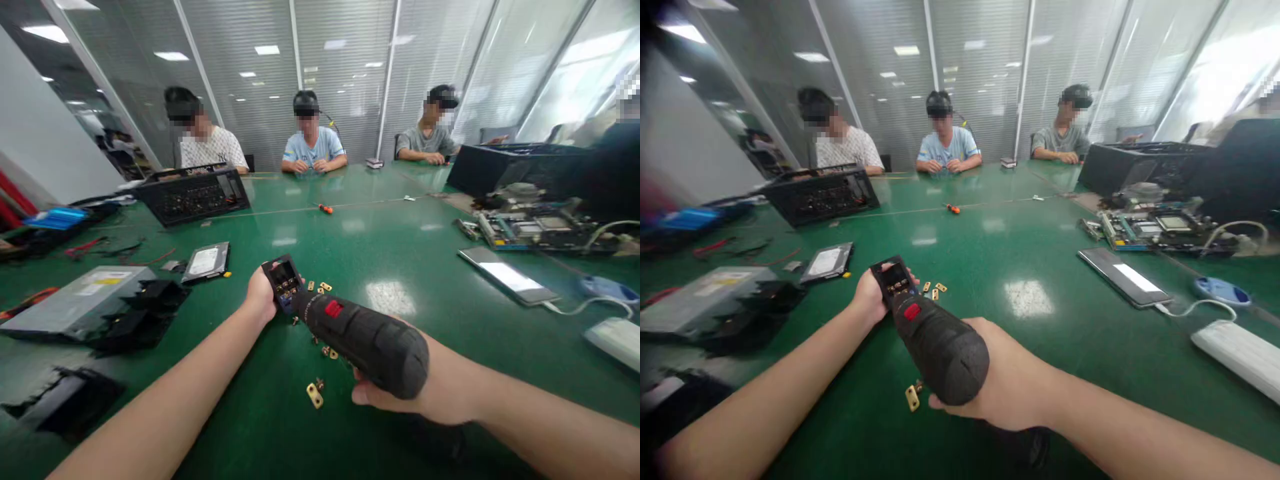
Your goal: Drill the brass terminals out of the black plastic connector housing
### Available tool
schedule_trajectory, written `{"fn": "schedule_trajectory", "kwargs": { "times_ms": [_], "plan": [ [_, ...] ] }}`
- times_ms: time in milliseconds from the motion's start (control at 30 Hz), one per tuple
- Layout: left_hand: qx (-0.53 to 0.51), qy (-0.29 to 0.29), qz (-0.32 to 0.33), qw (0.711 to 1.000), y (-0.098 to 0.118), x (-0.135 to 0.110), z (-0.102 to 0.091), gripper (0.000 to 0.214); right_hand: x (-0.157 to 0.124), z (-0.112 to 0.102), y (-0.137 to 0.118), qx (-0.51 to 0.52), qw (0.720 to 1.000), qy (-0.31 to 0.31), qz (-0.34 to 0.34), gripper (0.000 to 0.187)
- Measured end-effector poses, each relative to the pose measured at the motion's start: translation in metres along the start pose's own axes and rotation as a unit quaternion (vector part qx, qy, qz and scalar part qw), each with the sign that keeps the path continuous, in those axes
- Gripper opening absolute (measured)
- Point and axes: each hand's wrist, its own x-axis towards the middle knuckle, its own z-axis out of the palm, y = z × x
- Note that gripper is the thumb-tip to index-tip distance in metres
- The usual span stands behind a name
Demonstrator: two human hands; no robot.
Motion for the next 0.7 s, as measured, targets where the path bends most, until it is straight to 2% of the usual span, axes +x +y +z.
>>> {"fn": "schedule_trajectory", "kwargs": {
  "times_ms": [167, 367, 700],
  "plan": [
    [-0.017, 0.009, -0.01, 1.0, 0.0007, -0.0017, 0.0013, 0.022, -0.0007, -0.0009, -0.0002, -0.05, 0.999, 0.011, -0.016, 0.025],
    [-0.032, 0.013, -0.019, 0.999, 0.0004, -0.0005, 0.0009, 0.024, -0.0011, 0.0002, 0.0024, -0.02, 0.999, 0.01, -0.031, 0.022],
    [-0.039, 0.024, -0.029, 0.999, 0.001, -0.0013, 0.002, 0.025, 0.0017, -0.0026, 0.002, -0.045, 0.999, 0.009, -0.01, 0.026]
  ]
}}
